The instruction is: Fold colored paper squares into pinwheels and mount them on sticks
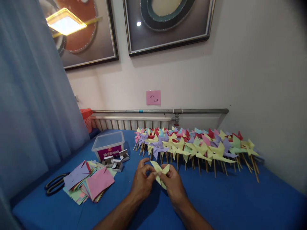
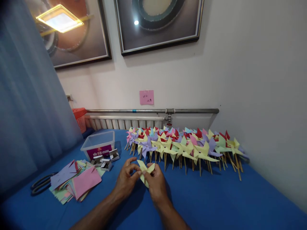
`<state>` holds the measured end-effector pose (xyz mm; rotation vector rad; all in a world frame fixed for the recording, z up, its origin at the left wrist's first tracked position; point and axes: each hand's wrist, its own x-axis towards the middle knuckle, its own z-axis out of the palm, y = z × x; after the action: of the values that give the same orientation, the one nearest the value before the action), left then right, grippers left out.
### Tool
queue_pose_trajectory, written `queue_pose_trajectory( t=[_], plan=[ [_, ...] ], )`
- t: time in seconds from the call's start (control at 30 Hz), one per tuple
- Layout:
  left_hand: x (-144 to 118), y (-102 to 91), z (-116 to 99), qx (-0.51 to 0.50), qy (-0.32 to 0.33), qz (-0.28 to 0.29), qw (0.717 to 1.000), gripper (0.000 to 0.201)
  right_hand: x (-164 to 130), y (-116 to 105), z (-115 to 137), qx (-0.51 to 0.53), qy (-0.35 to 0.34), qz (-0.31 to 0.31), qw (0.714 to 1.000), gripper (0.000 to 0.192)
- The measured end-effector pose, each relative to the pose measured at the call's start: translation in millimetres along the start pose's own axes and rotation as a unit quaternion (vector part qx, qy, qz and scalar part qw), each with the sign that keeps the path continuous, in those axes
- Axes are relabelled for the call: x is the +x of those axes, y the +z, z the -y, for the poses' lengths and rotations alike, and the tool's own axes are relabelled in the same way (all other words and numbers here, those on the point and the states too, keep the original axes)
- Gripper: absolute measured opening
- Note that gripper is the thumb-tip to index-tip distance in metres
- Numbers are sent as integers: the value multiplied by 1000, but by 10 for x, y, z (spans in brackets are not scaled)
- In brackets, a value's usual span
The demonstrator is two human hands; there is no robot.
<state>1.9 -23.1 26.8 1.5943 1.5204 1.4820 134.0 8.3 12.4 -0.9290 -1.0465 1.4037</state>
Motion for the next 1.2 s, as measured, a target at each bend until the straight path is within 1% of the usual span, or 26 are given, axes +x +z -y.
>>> queue_pose_trajectory(
  t=[0.07, 0.2, 0.4, 0.6, 0.87, 1.0, 1.2],
  plan=[
    [-1, 3, 0, -8, 5, 7, 1000, 8, -1, -2, 3, -5, -5, 4, 1000, 42],
    [8, -7, -11, -10, -1, 41, 999, 12, 12, -2, 1, -15, -10, 17, 1000, 43],
    [-8, -43, -57, 22, 35, 43, 998, 15, 33, -11, -30, -24, -19, 24, 999, 41],
    [-29, -53, -69, 56, 28, 41, 997, 14, 13, -7, -19, -46, -38, 25, 998, 36],
    [-42, -52, -68, 43, 13, 41, 998, 15, -32, 38, 15, -56, -51, -3, 997, 33],
    [-47, -53, -77, 28, 3, 43, 999, 14, -30, 26, 32, -57, -40, 7, 998, 36],
    [-47, -55, -41, 14, 7, 37, 999, 12, -20, 8, 43, -36, -35, 24, 998, 39]
  ],
)
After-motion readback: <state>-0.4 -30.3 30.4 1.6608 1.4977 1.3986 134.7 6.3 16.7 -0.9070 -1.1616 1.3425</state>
